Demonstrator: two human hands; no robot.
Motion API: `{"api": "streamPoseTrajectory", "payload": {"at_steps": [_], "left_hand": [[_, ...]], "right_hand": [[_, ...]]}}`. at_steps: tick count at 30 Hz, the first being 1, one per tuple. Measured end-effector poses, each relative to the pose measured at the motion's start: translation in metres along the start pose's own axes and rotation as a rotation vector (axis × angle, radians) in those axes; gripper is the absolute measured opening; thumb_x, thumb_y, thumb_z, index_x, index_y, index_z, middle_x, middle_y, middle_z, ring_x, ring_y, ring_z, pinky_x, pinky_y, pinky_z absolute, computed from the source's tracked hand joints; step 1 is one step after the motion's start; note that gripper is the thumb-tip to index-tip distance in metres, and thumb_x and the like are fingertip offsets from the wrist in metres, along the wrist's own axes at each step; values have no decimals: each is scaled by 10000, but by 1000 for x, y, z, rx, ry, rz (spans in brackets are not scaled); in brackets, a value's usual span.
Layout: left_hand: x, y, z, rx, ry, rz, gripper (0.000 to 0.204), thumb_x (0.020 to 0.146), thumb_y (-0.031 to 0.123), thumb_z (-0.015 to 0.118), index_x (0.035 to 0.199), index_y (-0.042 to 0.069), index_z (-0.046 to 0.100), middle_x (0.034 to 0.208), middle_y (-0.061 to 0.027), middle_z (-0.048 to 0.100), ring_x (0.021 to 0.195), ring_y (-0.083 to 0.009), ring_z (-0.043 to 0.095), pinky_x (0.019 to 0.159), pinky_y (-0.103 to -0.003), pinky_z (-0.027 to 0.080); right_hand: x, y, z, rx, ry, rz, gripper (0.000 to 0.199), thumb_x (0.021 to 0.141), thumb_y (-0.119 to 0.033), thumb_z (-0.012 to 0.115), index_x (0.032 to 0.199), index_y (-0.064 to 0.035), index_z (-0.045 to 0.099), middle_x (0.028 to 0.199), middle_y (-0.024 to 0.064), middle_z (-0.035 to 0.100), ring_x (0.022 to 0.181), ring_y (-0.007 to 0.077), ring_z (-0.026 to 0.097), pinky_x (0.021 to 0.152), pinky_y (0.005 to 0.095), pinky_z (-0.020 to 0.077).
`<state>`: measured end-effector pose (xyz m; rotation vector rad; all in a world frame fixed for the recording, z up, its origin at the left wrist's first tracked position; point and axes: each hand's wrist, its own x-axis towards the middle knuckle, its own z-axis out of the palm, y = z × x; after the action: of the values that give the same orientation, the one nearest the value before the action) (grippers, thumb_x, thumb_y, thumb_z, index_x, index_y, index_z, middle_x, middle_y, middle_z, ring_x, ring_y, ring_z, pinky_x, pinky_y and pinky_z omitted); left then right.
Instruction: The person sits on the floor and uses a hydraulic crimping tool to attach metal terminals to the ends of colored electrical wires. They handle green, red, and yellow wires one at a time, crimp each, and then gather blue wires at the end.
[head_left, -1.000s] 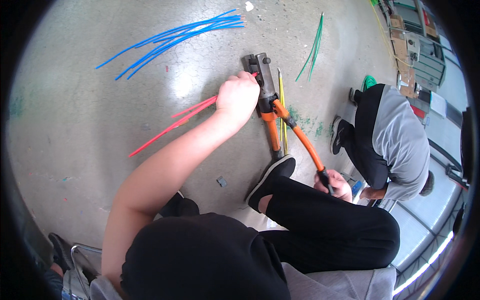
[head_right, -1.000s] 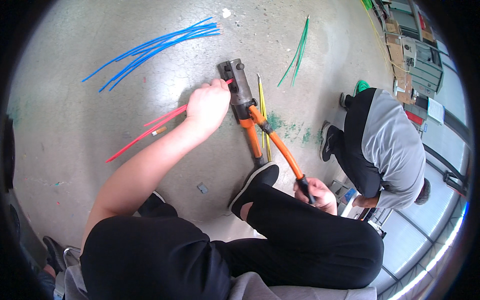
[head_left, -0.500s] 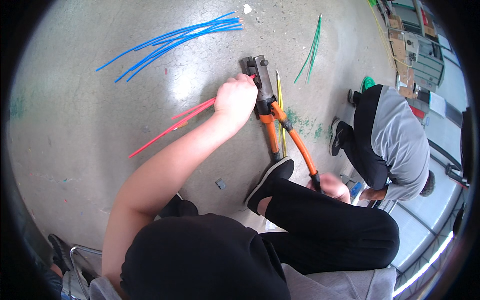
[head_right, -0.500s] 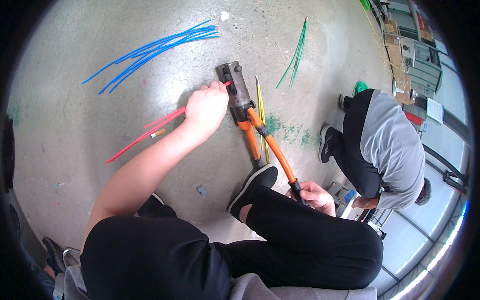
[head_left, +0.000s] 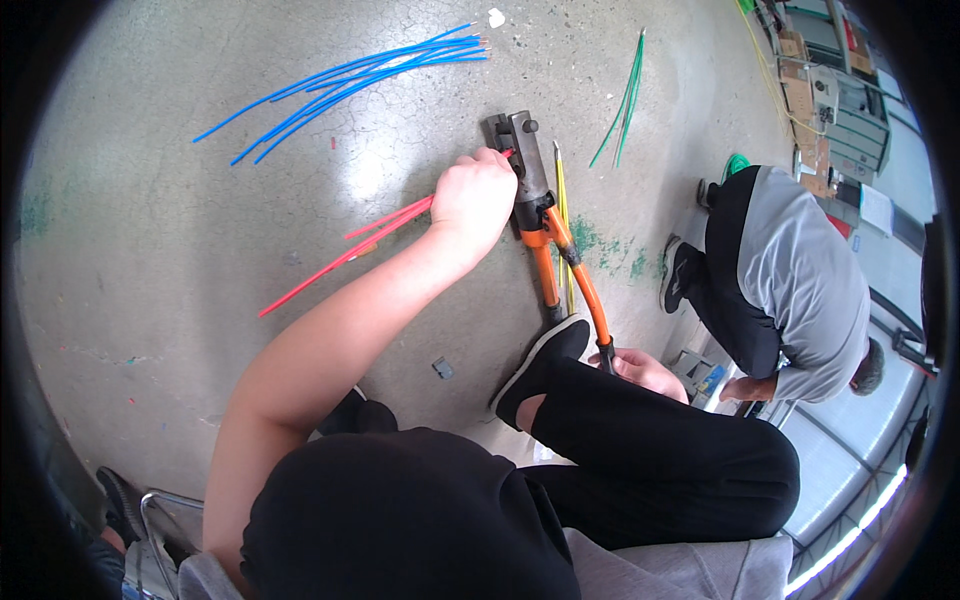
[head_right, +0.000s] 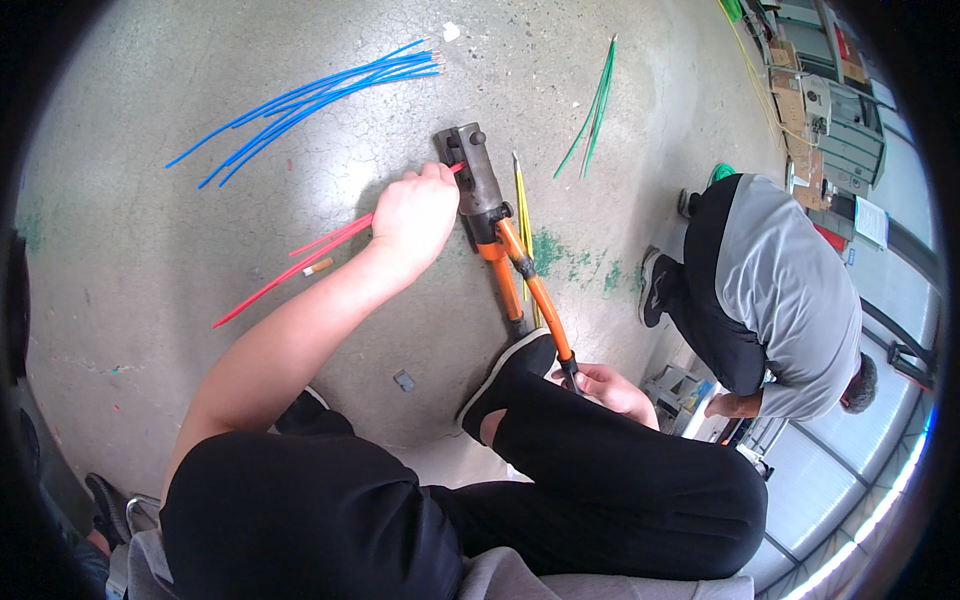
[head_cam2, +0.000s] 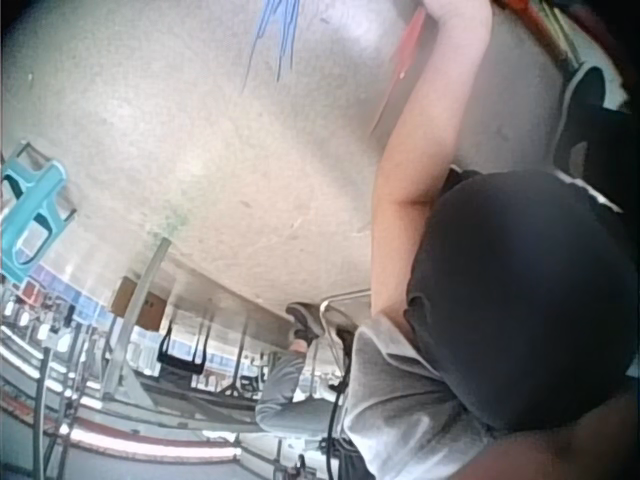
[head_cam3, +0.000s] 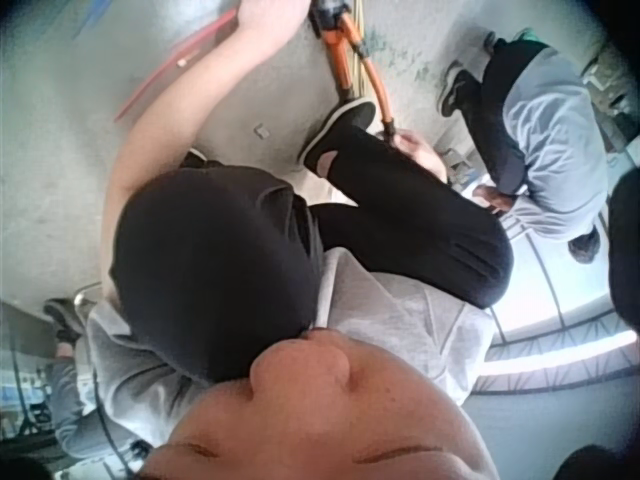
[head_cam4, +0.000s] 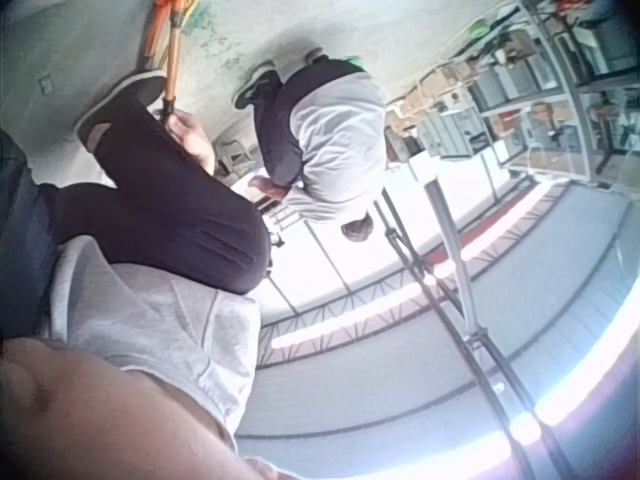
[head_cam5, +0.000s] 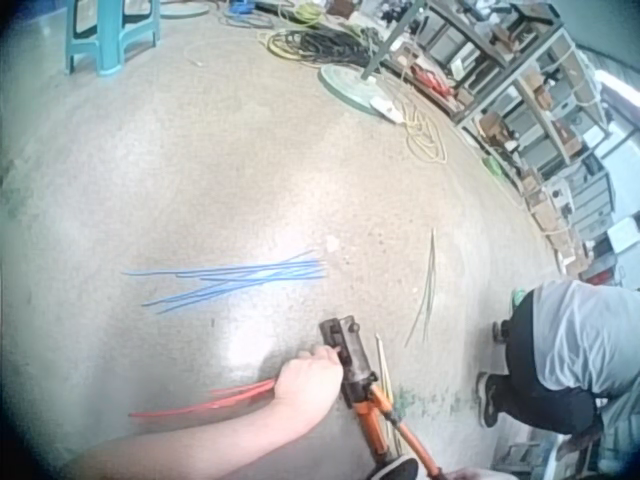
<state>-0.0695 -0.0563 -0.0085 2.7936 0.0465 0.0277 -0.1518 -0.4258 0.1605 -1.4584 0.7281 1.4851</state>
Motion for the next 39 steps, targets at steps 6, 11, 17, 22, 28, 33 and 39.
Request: {"api": "streamPoseTrajectory", "payload": {"at_steps": [6, 11, 17, 22, 28, 33, 39], "left_hand": [[0, -1, -3, -69, -69, -15, 156, 866, 73, 610, 973, -26, 665, 865, -121, 676, 765, -231, 722, 604, -342, 613], [1, 0, -3, -47, -40, -1, 131, 878, 86, 617, 946, -11, 673, 842, -109, 669, 748, -223, 716, 584, -333, 604], [1, -3, -3, -76, -54, -8, 143, 862, 76, 613, 954, -20, 666, 857, -120, 679, 765, -239, 724, 616, -350, 614], [3, -2, -5, -92, -75, -9, 138, 871, 71, 604, 956, -17, 666, 867, -128, 684, 775, -246, 729, 627, -354, 616], [4, -3, -4, -98, -82, -5, 136, 875, 68, 601, 953, -22, 667, 867, -133, 685, 779, -251, 732, 636, -357, 618], [5, -4, -5, -90, -104, -9, 138, 878, 69, 601, 953, -25, 668, 872, -137, 685, 780, -251, 733, 638, -362, 618], [8, 2, -6, -102, -100, -3, 142, 870, 67, 604, 957, -24, 670, 875, -140, 686, 790, -254, 734, 643, -363, 618]], "right_hand": [[-39, -16, -14, 364, -276, -155, 456, 881, -211, 800, 1177, 107, 660, 951, 141, 729, 860, 223, 711, 816, 345, 569], [-31, -13, -15, 99, -111, 16, 489, 934, -258, 775, 1230, 103, 627, 1028, 114, 732, 864, 166, 706, 833, 305, 557], [-39, -18, -12, 160, -108, -15, 464, 923, -253, 783, 1198, 93, 641, 997, 105, 731, 863, 141, 709, 786, 265, 558], [-32, -15, -11, 261, -234, -38, 449, 923, -224, 768, 1203, 99, 631, 975, 88, 725, 857, 141, 697, 808, 280, 552], [-9, -15, 17, -102, 35, 28, 414, 1004, -290, 695, 1245, 33, 596, 1038, 4, 655, 957, 98, 624, 891, 260, 489], [-33, -25, 9, 266, -220, -272, 407, 1026, -390, 651, 997, 15, 615, 904, 17, 615, 780, 87, 562, 710, 257, 467], [15, 10, 11, -254, 124, -17, 379, 1072, -253, 587, 1329, 26, 583, 1109, 47, 685, 1049, 133, 616, 942, 291, 490]]}}
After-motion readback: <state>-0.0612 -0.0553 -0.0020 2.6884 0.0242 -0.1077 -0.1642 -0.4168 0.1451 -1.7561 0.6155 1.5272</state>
